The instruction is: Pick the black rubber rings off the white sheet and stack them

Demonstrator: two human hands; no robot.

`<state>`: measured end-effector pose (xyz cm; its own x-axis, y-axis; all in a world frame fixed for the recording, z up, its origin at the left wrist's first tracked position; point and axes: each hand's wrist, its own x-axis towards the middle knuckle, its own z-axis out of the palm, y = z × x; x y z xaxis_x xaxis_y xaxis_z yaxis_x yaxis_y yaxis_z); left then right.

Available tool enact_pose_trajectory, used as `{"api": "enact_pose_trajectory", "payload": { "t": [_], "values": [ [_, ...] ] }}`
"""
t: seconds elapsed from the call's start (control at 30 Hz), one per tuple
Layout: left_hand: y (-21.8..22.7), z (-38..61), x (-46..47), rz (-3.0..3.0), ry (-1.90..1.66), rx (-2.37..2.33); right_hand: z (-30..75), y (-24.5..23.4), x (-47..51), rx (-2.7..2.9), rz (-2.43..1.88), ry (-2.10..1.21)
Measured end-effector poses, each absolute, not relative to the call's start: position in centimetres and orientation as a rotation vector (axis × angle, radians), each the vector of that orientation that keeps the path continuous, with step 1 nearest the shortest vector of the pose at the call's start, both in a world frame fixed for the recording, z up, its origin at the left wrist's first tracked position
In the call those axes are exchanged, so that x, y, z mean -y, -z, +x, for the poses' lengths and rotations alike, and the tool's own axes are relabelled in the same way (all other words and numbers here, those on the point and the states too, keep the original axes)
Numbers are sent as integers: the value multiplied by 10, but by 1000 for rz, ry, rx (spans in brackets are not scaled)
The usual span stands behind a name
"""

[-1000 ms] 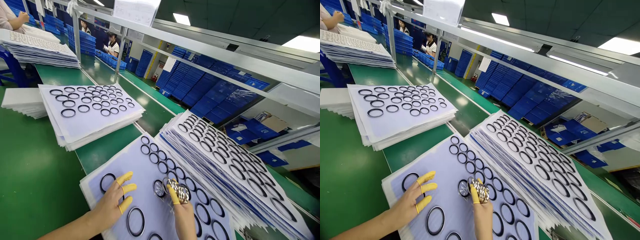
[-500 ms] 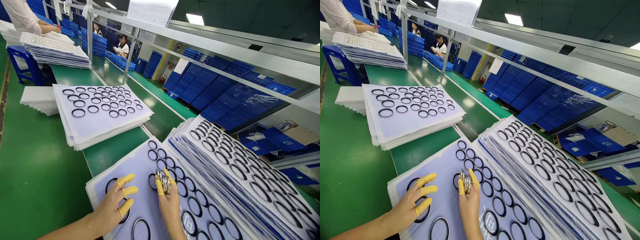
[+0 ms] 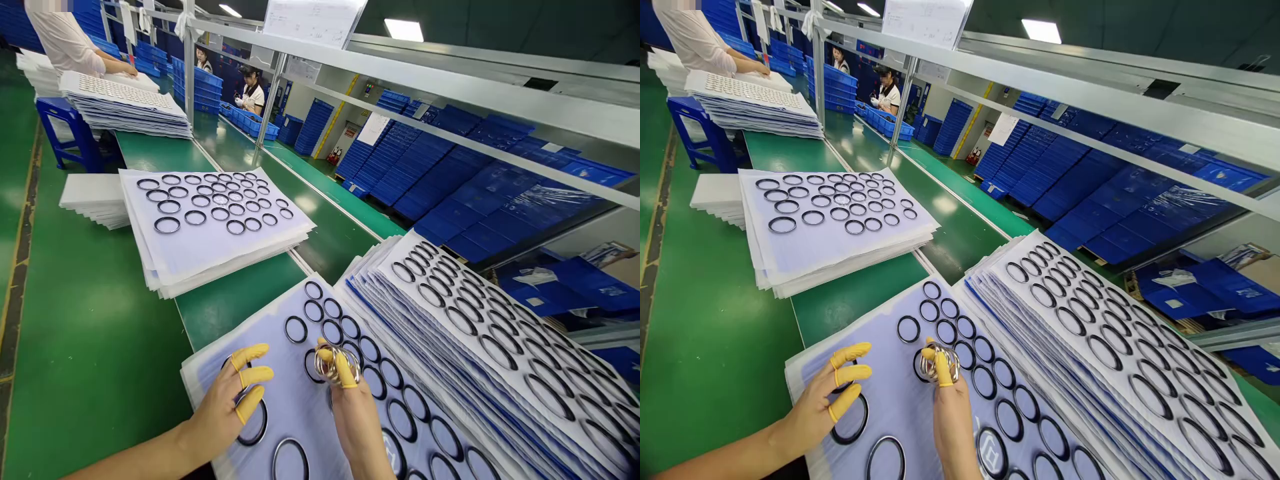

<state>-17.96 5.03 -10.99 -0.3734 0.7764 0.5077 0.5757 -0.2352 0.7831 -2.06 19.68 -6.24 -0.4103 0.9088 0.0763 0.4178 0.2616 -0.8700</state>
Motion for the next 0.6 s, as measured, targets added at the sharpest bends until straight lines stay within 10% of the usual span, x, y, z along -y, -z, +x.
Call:
{"api": "enact_pose_trajectory", "payload": {
  "t": [0.3,0.6],
  "values": [
    [113,-182,-53,1568,-1651,-1935,-62,85,-169,2284,-910,-762],
    [105,-200,-51,1840,-1288,-2135,-28,87,-156,2604,-651,311]
  ]
}}
